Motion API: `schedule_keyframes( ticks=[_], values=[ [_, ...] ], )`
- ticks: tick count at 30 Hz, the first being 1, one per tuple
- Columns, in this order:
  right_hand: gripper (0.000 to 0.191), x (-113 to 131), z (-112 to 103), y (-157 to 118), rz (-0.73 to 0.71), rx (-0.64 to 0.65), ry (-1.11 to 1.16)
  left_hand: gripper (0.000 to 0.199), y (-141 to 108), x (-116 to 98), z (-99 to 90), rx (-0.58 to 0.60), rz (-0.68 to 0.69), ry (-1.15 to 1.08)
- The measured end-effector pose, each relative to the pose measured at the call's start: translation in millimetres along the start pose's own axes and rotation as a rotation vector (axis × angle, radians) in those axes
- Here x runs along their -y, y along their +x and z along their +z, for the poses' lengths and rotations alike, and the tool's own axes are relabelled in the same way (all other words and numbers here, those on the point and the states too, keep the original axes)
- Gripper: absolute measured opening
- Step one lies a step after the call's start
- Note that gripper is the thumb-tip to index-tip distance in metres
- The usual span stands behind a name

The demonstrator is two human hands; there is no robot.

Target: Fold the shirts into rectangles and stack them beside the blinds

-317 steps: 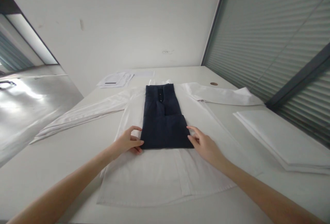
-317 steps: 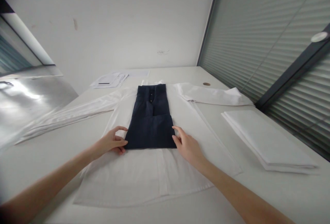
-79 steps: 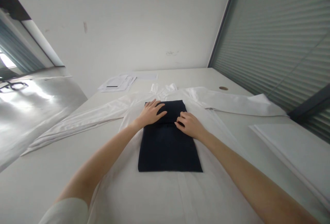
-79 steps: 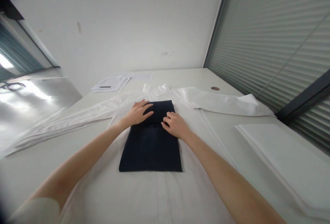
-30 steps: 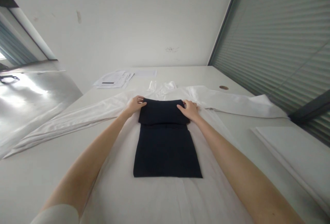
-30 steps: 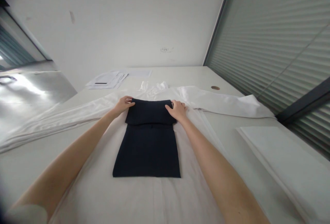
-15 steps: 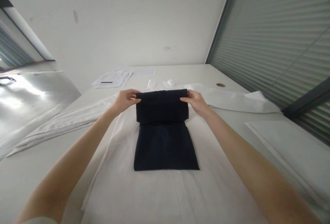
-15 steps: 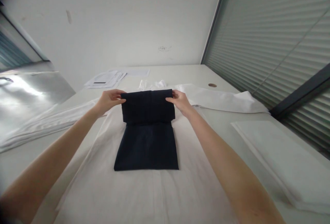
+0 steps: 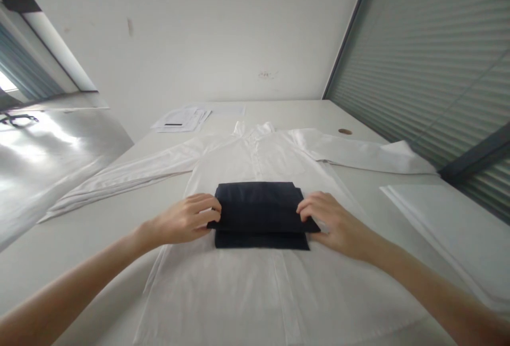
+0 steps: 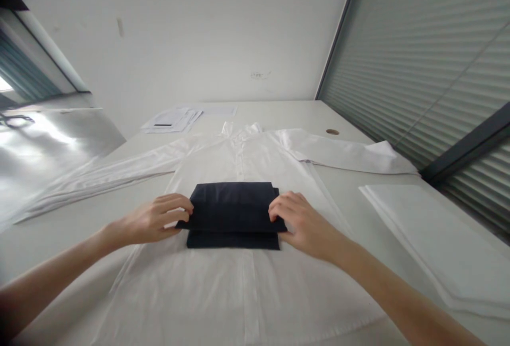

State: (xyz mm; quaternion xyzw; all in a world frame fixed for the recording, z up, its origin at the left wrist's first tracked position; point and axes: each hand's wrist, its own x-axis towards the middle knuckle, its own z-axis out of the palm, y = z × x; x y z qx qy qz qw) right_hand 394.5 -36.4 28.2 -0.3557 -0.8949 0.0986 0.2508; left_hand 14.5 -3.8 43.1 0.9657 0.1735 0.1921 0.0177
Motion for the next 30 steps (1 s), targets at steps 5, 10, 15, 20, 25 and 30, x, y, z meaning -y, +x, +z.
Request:
schedule_keyframes(
  ticks=[5,10,15,20,25,30],
  values=[
    [0.030,3,21,-19,-0.038,0.020,-0.096,0.015,-13,-7,23.0,0.057,0.051,0.040],
    [0.029,9,25,-21,-0.080,-0.015,-0.151,0.018,-13,-13,31.4,0.035,0.046,0.052],
    [0.022,17,34,-21,-0.152,-0.074,-0.220,0.021,1,-27,40.8,-0.086,0.079,0.132],
    [0.016,19,41,-20,-0.184,-0.089,-0.254,0.023,17,-39,52.6,-0.053,0.091,0.164],
    [0.014,19,42,-22,-0.199,-0.073,-0.238,0.020,17,-40,62.2,-0.039,0.096,0.144],
    [0.015,21,41,-21,-0.167,-0.034,-0.162,0.017,20,-41,57.0,-0.080,0.031,0.041]
  ],
)
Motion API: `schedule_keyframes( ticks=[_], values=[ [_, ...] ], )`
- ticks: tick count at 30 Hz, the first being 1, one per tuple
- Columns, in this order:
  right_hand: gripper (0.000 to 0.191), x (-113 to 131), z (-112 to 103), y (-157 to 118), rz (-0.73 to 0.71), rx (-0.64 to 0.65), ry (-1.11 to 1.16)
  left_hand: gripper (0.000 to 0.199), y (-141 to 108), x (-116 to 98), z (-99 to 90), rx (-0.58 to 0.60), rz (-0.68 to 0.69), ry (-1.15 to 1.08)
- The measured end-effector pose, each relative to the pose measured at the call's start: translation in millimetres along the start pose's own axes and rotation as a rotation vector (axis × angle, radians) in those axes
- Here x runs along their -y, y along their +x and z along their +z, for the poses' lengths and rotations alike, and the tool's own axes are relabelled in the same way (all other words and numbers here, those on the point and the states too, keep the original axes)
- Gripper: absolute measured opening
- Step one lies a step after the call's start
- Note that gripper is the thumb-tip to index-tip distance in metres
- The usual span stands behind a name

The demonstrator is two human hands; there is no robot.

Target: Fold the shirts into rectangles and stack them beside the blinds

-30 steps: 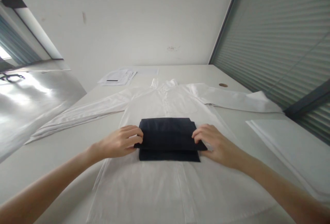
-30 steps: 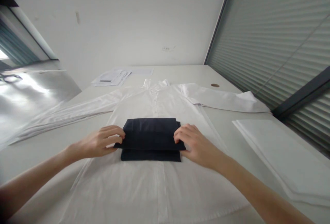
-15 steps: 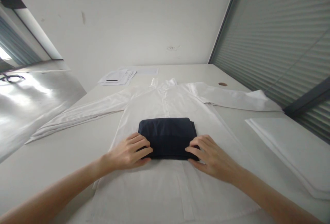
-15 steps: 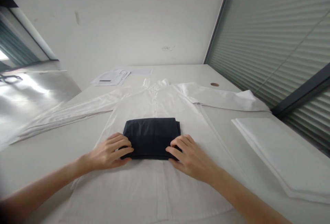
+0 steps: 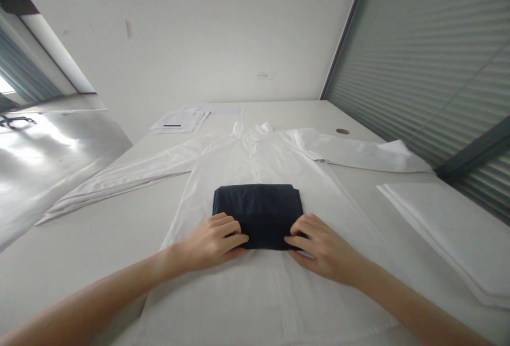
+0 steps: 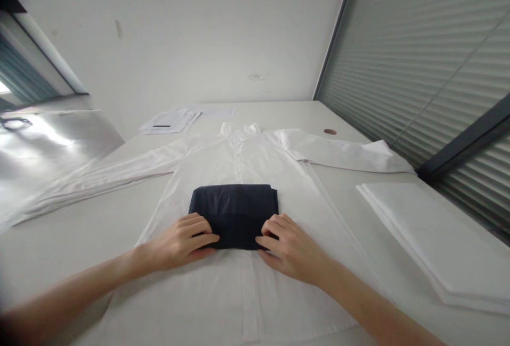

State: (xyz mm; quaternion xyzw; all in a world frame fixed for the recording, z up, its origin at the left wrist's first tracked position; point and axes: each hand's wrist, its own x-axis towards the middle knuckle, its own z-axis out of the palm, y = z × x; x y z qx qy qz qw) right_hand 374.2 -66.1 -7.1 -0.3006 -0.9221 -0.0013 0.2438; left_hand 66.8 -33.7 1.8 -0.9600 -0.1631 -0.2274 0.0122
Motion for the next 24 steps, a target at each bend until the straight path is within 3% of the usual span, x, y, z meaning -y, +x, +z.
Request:
schedule_keyframes(
  ticks=[6,10,12,17,24],
  values=[
    [0.023,3,-11,34,0.152,-0.033,0.052,0.020,29,9,0.0,-0.116,-0.149,-0.008],
    [0.052,5,3,65,0.283,0.021,0.040,0.053,39,13,22.4,-0.014,-0.345,0.066],
    [0.065,5,18,73,0.310,0.075,0.002,0.069,38,12,33.6,0.070,-0.381,0.111],
    [0.076,-3,47,69,0.305,0.211,-0.026,0.077,31,5,44.6,0.155,-0.454,0.196],
    [0.074,-6,47,62,0.301,0.199,0.006,0.077,30,4,45.0,0.137,-0.460,0.210]
  ],
)
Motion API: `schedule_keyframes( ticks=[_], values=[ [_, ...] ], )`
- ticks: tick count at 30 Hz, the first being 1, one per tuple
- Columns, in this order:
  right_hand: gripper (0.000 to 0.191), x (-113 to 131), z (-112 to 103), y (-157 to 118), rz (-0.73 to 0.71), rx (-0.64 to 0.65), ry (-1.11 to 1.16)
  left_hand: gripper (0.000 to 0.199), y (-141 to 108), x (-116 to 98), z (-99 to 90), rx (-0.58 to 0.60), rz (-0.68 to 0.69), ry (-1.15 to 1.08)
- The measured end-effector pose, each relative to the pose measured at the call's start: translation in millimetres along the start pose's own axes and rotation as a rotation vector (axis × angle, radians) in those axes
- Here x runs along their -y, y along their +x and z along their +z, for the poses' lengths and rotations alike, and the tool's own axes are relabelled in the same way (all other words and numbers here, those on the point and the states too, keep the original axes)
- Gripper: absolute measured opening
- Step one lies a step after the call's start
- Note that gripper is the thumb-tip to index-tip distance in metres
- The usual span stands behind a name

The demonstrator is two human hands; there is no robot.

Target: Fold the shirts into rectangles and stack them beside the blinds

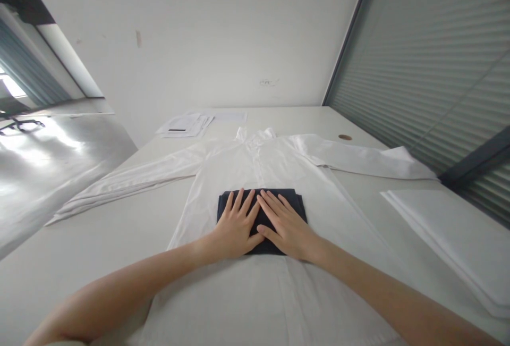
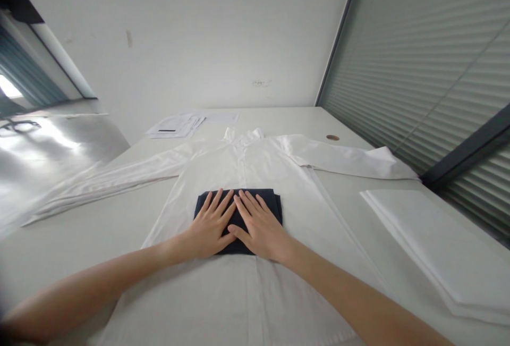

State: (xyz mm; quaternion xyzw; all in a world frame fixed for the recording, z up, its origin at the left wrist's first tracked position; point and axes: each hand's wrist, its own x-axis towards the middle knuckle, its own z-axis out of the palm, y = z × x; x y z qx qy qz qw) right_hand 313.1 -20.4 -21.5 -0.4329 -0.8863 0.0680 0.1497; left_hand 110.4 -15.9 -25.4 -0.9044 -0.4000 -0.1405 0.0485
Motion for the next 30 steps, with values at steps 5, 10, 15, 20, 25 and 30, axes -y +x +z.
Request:
schedule_keyframes(
  ticks=[5,10,15,20,25,30],
  values=[
    [0.062,-11,-21,5,-0.093,-0.067,0.074,0.051,-1,-1,-10.3,-0.204,0.060,-0.059],
    [0.043,-42,-42,29,-0.022,-0.091,0.027,0.024,-3,-16,-20.5,-0.265,0.339,-0.058],
    [0.046,-67,-44,53,0.010,0.194,0.063,0.018,-8,-31,-21.8,-0.215,0.409,0.047],
    [0.047,-72,-42,69,0.107,0.230,0.189,0.020,-11,-32,-25.4,-0.195,0.462,0.153],
    [0.060,-79,-56,81,0.136,0.329,0.332,0.018,-10,-25,-27.3,-0.359,0.588,0.133],
    [0.064,-93,-76,76,0.212,0.470,0.424,0.018,-8,-18,-28.4,-0.440,0.626,0.037]
  ],
)
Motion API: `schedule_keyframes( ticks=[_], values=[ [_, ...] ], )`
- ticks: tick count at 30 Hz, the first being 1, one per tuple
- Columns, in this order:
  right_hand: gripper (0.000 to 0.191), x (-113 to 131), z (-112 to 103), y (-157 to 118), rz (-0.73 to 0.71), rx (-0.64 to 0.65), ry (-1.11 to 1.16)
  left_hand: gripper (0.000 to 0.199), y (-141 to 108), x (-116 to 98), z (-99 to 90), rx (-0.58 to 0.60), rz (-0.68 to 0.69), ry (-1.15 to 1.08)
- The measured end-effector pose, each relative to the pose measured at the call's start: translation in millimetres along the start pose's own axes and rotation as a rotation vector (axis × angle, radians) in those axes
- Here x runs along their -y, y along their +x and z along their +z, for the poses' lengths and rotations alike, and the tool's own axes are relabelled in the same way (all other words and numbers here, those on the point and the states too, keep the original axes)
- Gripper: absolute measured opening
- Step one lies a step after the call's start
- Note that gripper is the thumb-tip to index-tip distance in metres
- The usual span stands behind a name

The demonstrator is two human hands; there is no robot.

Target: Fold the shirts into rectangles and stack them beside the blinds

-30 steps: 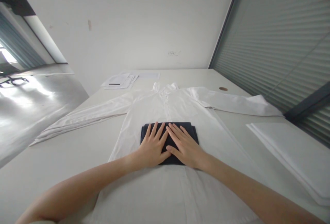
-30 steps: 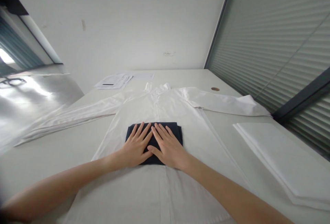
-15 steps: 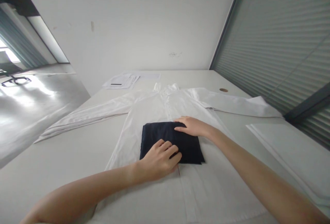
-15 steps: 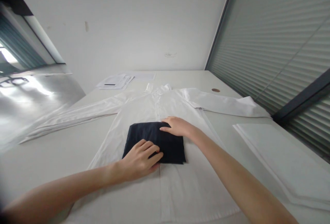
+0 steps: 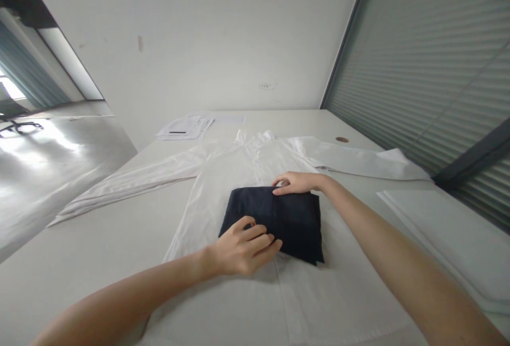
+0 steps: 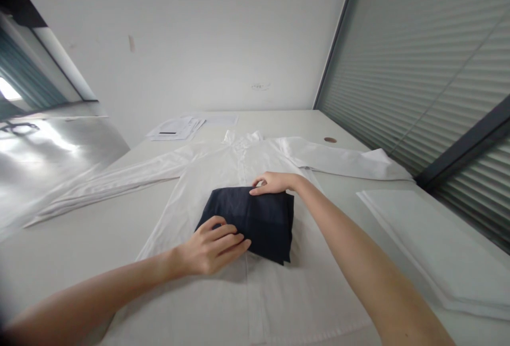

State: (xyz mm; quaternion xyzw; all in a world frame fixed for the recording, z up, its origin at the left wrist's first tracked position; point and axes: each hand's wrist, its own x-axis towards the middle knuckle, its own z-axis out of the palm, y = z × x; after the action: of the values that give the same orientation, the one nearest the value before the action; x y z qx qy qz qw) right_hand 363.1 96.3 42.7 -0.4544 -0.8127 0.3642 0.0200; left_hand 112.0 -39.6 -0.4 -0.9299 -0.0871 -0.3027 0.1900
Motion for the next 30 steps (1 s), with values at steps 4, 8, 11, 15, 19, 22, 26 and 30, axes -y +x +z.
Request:
schedule_keyframes(
  ticks=[4,8,11,15,19,22,26,30],
  values=[
    [0.070,-1,1,-1,0.028,0.079,-0.023,0.016,1,-1,2.7,0.007,0.069,-0.070],
    [0.076,12,13,16,-0.005,0.030,-0.053,0.016,1,-5,6.8,0.033,0.091,-0.087],
    [0.071,26,24,26,-0.039,0.060,-0.085,0.017,-1,-6,8.5,0.049,0.087,-0.094],
    [0.060,38,30,21,-0.047,0.038,-0.138,0.017,-4,-7,7.8,0.015,0.092,-0.121],
    [0.052,37,29,-2,-0.010,-0.141,-0.162,0.012,-7,-10,4.7,-0.064,0.143,-0.153],
    [0.046,25,27,-25,0.095,-0.298,-0.133,0.012,-9,-13,3.7,-0.074,0.153,-0.193],
    [0.035,-5,18,-65,0.234,-0.504,-0.063,0.016,-12,-13,4.7,-0.058,0.115,-0.261],
    [0.027,-33,-1,-126,0.337,-0.758,0.019,0.022,-13,-12,5.8,-0.014,0.085,-0.342]
  ],
)
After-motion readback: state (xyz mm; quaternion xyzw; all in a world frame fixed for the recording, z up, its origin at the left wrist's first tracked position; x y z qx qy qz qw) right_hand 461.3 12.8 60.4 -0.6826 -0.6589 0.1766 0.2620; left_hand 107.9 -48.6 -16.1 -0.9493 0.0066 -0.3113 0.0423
